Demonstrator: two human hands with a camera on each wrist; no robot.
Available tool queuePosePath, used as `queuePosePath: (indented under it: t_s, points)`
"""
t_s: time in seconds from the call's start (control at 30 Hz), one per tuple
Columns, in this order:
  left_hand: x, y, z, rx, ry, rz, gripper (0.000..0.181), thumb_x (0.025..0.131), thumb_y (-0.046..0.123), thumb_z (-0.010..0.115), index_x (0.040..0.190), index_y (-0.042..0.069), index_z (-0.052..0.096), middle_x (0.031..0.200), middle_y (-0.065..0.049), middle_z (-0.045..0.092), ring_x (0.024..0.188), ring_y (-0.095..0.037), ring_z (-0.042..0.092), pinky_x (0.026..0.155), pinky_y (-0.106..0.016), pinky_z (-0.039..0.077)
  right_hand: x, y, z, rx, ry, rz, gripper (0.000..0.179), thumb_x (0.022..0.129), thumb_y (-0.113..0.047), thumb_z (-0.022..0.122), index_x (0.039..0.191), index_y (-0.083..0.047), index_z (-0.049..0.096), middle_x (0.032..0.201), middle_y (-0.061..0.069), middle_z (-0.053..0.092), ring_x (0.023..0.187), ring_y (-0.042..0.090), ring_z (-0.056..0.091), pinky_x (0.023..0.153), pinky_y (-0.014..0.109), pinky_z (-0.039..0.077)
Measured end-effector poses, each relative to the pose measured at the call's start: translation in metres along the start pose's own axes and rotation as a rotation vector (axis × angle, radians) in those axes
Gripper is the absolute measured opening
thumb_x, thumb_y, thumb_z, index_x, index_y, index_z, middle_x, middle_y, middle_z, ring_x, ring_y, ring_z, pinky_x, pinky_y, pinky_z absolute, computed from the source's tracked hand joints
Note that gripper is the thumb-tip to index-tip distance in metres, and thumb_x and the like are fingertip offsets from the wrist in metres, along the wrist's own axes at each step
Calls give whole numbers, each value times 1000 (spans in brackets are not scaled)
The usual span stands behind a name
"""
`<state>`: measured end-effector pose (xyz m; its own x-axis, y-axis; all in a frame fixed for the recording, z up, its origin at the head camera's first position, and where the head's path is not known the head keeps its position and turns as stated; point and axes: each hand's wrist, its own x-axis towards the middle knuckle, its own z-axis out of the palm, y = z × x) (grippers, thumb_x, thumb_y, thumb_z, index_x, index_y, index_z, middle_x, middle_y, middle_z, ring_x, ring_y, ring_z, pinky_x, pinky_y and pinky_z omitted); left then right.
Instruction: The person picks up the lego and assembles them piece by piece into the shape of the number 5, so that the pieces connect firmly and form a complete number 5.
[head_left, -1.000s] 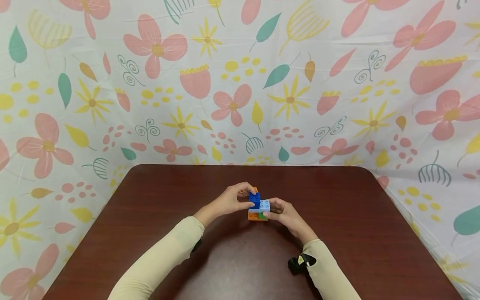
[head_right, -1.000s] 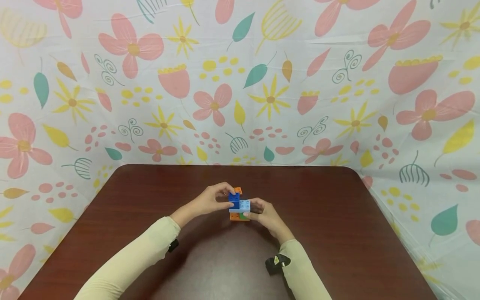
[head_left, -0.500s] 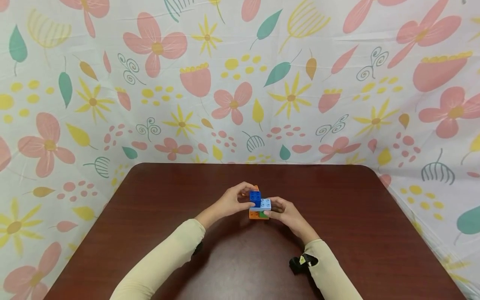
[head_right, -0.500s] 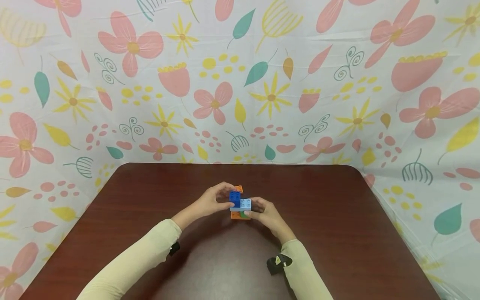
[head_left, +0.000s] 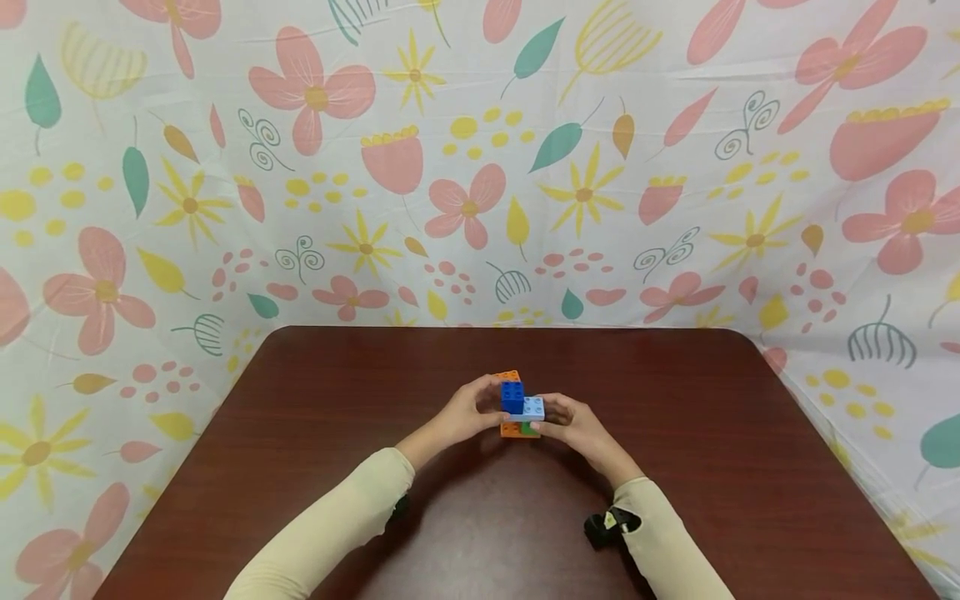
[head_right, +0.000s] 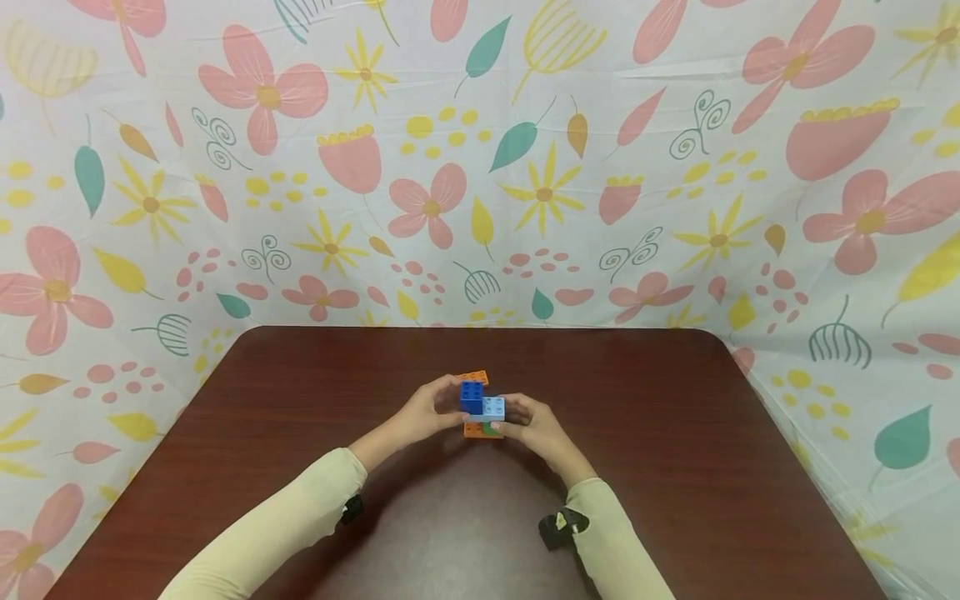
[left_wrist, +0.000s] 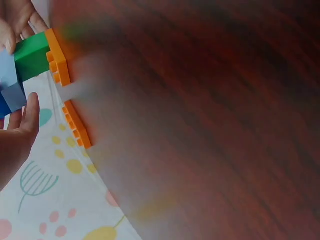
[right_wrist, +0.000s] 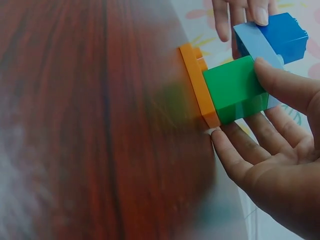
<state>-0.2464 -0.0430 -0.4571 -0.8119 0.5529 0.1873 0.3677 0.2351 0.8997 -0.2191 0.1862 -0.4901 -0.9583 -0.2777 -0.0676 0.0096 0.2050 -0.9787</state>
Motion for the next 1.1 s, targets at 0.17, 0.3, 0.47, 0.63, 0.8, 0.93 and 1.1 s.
queuePosePath:
  t_s: [0.17,0.3,0.47,0.63,0.8,0.93,1.1]
  points:
    - [0,-3,2,11,12,-6,38,86,-3,68,120,-3,51,115,-24,61,106,-38,60,92,-49,49,0,0,-7,-40,-80,-10,51,89,-14,70,135,-3,51,130,17,57,122,33,52,94,40,49]
    - [2,-13,1,31,24,-38,39,86,6,71,121,2,54,115,-17,64,106,-29,62,91,-39,51,3,-1,-17,-103,-132,-30,51,90,-10,68,137,-2,50,130,19,57,121,35,53,92,40,50]
    - [2,-17,0,10,35,-62,42,85,8,73,123,1,56,114,-16,65,108,-29,62,90,-39,51,9,-7,-31,-210,-108,-16,45,90,-12,67,133,-4,55,128,17,59,117,34,55,92,43,50]
    - [-2,-16,-1,-12,38,-64,43,85,5,72,125,-1,56,115,-18,64,108,-31,61,88,-40,52,18,-11,-44,-238,-75,-23,42,93,-18,64,132,-3,56,129,17,58,118,33,54,97,48,46]
    - [-5,-3,-2,-18,8,-74,45,87,0,69,129,-5,53,120,-23,61,110,-35,59,86,-39,53,27,-19,-50,-218,-23,-34,43,95,-20,62,132,0,54,130,20,57,122,35,51,101,52,41]
    - [-7,3,-4,-16,-9,-76,46,87,-2,67,129,-7,51,119,-25,60,109,-37,59,85,-37,54,40,-15,-51,-187,25,-53,47,94,-25,64,134,-2,54,132,16,57,123,32,51,103,51,39]
    - [-4,-16,-3,-36,6,-81,47,87,4,70,129,-3,53,119,-20,62,109,-31,60,87,-36,53,48,-27,-43,-126,25,-88,48,94,-19,64,137,0,50,136,19,53,126,35,49,104,52,37]
